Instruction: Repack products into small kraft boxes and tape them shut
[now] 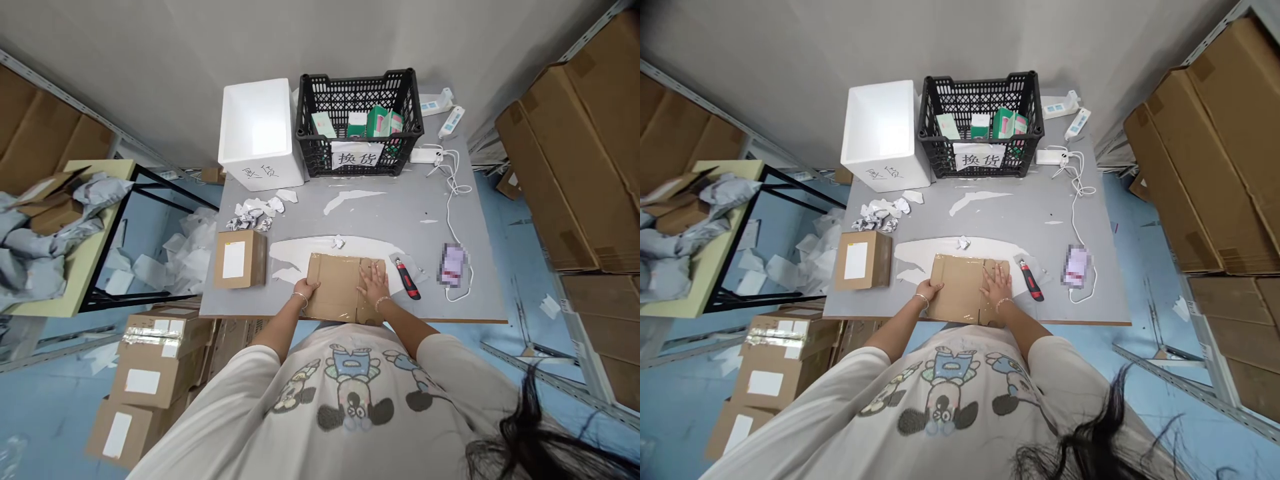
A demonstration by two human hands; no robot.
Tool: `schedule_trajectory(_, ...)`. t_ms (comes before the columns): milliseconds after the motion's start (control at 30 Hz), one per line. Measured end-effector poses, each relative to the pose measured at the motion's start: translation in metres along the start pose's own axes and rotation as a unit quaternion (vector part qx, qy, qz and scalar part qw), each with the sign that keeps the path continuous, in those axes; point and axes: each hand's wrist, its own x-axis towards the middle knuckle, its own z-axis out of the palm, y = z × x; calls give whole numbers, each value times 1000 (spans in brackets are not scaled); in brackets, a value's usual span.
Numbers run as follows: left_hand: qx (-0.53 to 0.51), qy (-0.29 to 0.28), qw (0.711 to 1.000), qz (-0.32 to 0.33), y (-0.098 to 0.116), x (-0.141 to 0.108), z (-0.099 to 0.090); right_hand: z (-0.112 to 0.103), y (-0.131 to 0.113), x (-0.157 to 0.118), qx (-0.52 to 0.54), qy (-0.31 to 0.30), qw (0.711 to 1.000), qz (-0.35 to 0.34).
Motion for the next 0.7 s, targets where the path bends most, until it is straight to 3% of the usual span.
schedule_trajectory(167,28,40,999,15,2,-3,5,-16,-8,3,22,18,1000,7)
schedule_trajectory(333,-4,50,996,74,-9,-26,3,-56,-44,61,61,65,996,-21)
schedule_trajectory(500,-129,38,986,100,-31,-57,-5,-85,-83,138,17,-46,995,-82)
schedule_trajectory(600,-203,37,972,109,-39,-76,-18,-88,-89,163,-37,-105,987,-113)
schedule_trajectory(700,-229,72,965,108,-43,-98,-37,-89,-93,180,-38,-112,988,-99)
